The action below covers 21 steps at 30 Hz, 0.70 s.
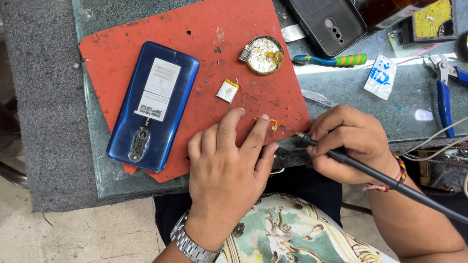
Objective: The person uses a soldering iron to apply solder to a small electronic component on a red work mat. They repeatedly dip the iron tip into a soldering flux container and continue soldering the component's contacts.
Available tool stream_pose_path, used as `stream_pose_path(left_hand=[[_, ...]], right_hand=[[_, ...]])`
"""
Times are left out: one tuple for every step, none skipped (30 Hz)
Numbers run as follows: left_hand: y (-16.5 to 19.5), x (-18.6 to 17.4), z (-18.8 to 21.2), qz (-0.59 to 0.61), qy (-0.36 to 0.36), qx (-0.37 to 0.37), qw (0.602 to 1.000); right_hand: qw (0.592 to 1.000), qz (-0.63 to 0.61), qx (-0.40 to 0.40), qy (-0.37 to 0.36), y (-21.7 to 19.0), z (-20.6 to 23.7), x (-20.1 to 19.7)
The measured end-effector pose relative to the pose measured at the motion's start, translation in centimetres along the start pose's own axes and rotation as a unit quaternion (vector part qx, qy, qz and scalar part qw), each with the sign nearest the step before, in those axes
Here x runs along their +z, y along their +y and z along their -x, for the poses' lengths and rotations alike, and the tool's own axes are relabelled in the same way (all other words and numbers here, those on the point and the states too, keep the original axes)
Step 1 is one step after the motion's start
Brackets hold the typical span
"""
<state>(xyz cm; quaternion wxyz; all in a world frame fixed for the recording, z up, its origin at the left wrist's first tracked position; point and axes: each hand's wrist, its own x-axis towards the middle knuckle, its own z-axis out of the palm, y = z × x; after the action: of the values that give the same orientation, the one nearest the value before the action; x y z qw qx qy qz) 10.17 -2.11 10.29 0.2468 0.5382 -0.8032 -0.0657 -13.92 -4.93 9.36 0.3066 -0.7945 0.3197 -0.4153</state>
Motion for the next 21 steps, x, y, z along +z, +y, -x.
stream_pose_path(left_hand=[[-0.1,0.1,0.0,0.000,0.002,0.001,1.000],[0.0,0.1,0.2,0.000,0.010,0.006,1.000],[0.0,0.1,0.4,0.001,0.017,0.009,1.000],[0.0,0.1,0.5,0.002,0.025,0.013,1.000],[0.0,0.2,0.6,0.005,0.032,0.016,0.999],[0.0,0.1,0.8,0.008,0.039,0.019,0.999],[-0.1,0.1,0.9,0.012,0.046,0.022,0.999],[-0.1,0.2,1.0,0.015,0.053,0.024,0.998],[-0.1,0.2,1.0,0.019,0.061,0.025,0.998],[-0.1,0.2,1.1,0.023,0.068,0.027,0.997],[-0.1,0.2,1.1,0.023,0.070,0.027,0.997],[-0.1,0.3,1.1,0.023,0.072,0.027,0.997],[-0.1,0.2,1.1,0.023,0.074,0.027,0.997],[-0.1,0.3,1.1,0.021,0.077,0.027,0.996],[-0.2,0.2,1.1,0.019,0.080,0.028,0.996],[-0.1,0.2,1.1,0.018,0.084,0.029,0.996],[-0.1,0.1,1.0,0.024,0.082,0.027,0.996],[-0.1,0.0,1.0,0.030,0.080,0.024,0.996],[-0.1,-0.1,1.0,0.037,0.079,0.022,0.996],[-0.2,-0.1,0.8,0.046,0.080,0.011,0.996],[-0.1,-0.2,0.7,0.055,0.082,-0.001,0.995]], right_hand=[[1.000,0.004,0.004,0.012,0.0,0.1,0.1],[1.000,0.002,0.005,0.020,-0.1,0.2,0.2],[1.000,0.000,0.006,0.027,-0.2,0.4,0.2],[0.999,-0.002,0.007,0.033,-0.2,0.5,0.3],[0.999,0.008,0.009,0.041,-0.2,0.6,0.3],[0.999,0.018,0.010,0.050,-0.2,0.7,0.4],[0.998,0.028,0.011,0.058,-0.2,0.8,0.4],[0.997,0.028,0.021,0.070,-0.2,0.8,0.4],[0.996,0.029,0.030,0.082,-0.1,0.9,0.5],[0.994,0.030,0.039,0.094,0.0,0.9,0.5],[0.994,0.036,0.041,0.098,0.0,0.9,0.6],[0.993,0.042,0.042,0.103,0.0,0.9,0.7],[0.992,0.048,0.044,0.107,0.0,0.9,0.8],[0.992,0.041,0.049,0.107,0.0,1.0,0.8],[0.992,0.034,0.055,0.107,0.0,1.0,0.8],[0.992,0.027,0.061,0.107,0.0,1.0,0.8],[0.992,0.026,0.059,0.104,0.0,0.9,0.7],[0.993,0.024,0.057,0.101,0.0,0.9,0.7],[0.993,0.023,0.056,0.098,0.0,0.8,0.7],[0.993,0.024,0.060,0.097,0.0,0.7,0.8],[0.993,0.025,0.064,0.097,0.0,0.6,0.9]])
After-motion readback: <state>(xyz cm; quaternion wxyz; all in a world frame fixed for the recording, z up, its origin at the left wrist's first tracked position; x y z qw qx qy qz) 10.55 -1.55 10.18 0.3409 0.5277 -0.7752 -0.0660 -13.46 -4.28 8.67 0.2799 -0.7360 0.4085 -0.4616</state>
